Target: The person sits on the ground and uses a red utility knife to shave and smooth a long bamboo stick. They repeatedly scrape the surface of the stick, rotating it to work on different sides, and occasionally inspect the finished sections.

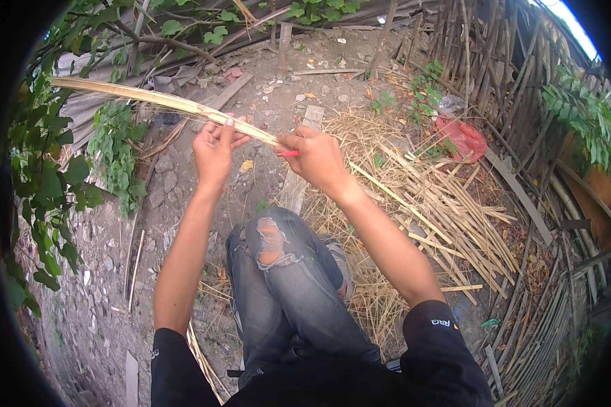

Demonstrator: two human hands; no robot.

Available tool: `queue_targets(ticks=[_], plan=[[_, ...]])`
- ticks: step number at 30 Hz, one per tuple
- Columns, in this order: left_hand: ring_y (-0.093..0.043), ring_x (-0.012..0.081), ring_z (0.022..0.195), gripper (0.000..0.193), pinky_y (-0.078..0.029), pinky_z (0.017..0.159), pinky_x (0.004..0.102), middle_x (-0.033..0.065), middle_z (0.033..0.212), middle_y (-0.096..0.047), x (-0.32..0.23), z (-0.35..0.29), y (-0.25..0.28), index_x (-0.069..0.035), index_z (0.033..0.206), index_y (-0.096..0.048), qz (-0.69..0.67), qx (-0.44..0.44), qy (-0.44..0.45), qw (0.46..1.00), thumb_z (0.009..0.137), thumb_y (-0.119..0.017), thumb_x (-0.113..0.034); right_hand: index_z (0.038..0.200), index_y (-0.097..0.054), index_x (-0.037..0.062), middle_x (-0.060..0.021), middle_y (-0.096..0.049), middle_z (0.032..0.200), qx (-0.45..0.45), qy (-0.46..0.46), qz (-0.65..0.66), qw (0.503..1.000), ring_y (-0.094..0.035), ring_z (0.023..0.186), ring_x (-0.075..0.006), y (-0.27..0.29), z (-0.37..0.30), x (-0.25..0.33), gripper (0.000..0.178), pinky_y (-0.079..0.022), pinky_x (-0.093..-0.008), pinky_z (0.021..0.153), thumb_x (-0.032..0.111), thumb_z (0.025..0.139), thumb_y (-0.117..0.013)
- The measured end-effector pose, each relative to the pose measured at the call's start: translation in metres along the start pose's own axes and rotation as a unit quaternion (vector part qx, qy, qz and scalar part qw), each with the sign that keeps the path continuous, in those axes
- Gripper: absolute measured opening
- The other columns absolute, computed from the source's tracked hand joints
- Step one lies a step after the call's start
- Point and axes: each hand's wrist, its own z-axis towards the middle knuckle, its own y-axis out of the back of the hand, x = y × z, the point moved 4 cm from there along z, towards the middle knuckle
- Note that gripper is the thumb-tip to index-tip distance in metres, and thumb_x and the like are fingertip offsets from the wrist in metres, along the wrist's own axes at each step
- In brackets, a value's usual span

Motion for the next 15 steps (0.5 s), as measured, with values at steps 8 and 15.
queue_targets(ticks=[8, 15], plan=[[-0.071, 0.0164, 0.082, 0.024, -0.064, 0.073, 0.0299, 0.0140, 0.100, -0.070, -0.004, -0.003, 0.005, 0.007, 0.113, -0.061, -0.015, -0.048, 0.034, 0.998, 0.101, -0.063, -0.014, 0.101, -0.078, 0.0100, -0.0098, -0.072, 0.086, -0.049, 0.038, 0.006, 0.998, -0.070, 0.068, -0.0279, -0.005, -0.006, 0.005, 0.017, -0.055, -0.0362, 0.057, 0.014, 0.085, -0.079], [-0.068, 0.0193, 0.090, 0.058, -0.054, 0.076, 0.0322, 0.0145, 0.103, -0.067, -0.022, 0.007, 0.049, 0.002, 0.120, -0.055, 0.087, -0.176, 0.025, 0.980, 0.092, -0.070, -0.047, 0.099, -0.077, 0.0080, -0.0118, -0.074, 0.089, -0.051, 0.044, 0.094, 0.993, -0.072, 0.073, -0.0277, -0.008, -0.014, -0.022, 0.015, -0.057, -0.0360, 0.064, 0.009, 0.084, -0.077]])
